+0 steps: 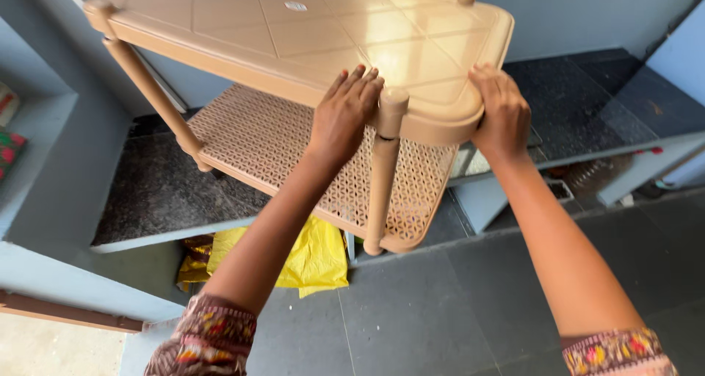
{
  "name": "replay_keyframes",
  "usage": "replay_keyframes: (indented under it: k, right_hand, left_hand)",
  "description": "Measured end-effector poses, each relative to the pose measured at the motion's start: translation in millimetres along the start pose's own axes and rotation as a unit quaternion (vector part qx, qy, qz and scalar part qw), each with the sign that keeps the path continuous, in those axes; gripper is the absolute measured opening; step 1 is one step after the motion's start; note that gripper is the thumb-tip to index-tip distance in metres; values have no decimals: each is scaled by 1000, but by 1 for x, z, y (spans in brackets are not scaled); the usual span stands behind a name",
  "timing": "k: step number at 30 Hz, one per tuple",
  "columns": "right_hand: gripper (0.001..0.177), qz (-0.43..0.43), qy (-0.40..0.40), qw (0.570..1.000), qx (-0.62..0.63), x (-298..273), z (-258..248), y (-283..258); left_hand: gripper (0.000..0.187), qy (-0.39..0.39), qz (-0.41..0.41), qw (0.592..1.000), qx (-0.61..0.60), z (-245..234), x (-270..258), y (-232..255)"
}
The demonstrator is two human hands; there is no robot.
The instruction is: The person disassembles a beige plastic two-tier table by hand. They lift and remove the top tier, then detach the four cylindrical legs from the lower tier, placing the removed parts aside.
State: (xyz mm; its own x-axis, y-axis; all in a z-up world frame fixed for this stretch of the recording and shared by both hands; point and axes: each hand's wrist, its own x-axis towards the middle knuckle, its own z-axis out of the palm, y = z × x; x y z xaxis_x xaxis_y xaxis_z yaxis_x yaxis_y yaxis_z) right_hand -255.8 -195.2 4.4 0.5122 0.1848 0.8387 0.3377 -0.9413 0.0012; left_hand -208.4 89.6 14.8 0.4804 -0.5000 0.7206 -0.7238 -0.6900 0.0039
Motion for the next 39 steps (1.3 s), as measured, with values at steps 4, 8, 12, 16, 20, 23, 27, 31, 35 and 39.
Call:
replay_keyframes:
  k: [4,8,12,16,20,23,27,31,35,39]
  right_hand:
    - [53,-15,-5,1000,1,1,-5,-5]
    - [42,-43,8,999,-10,3,-14,-12]
    - [25,-47,20,997,-53,3,-19,-20]
    - [25,-47,22,998,-38,-5,-28,-30]
    - [28,-51,12,998,-30,-8,-35,-38]
    - [27,-55,-11,997,-46,-6,-36,-42]
    - [34,-116,-7,993,3,-2,-40,-32]
    - [48,-131,7,991,41,1,-30,-30]
    - [41,-100,47,993,29,-1,-11,-42]
    - [46,-72,52,995,38,-2,1,-65]
  left_hand:
    - [61,-59,-53,994,-80,-28,1,42]
    - [84,-16,7,998,-59,-37,-10,116]
    - [57,26,-19,998,51,-12,5,156]
    - [48,44,-59,979,193,27,24,168]
    - [45,29,-84,975,205,46,30,173]
    - [46,12,-63,984,166,37,23,159]
    - [56,-6,-71,989,129,14,16,151]
    - [62,-35,-84,994,64,-13,-2,145]
    - [57,-5,-87,994,64,-33,-17,134]
    - [62,-9,-71,994,84,-53,-28,119]
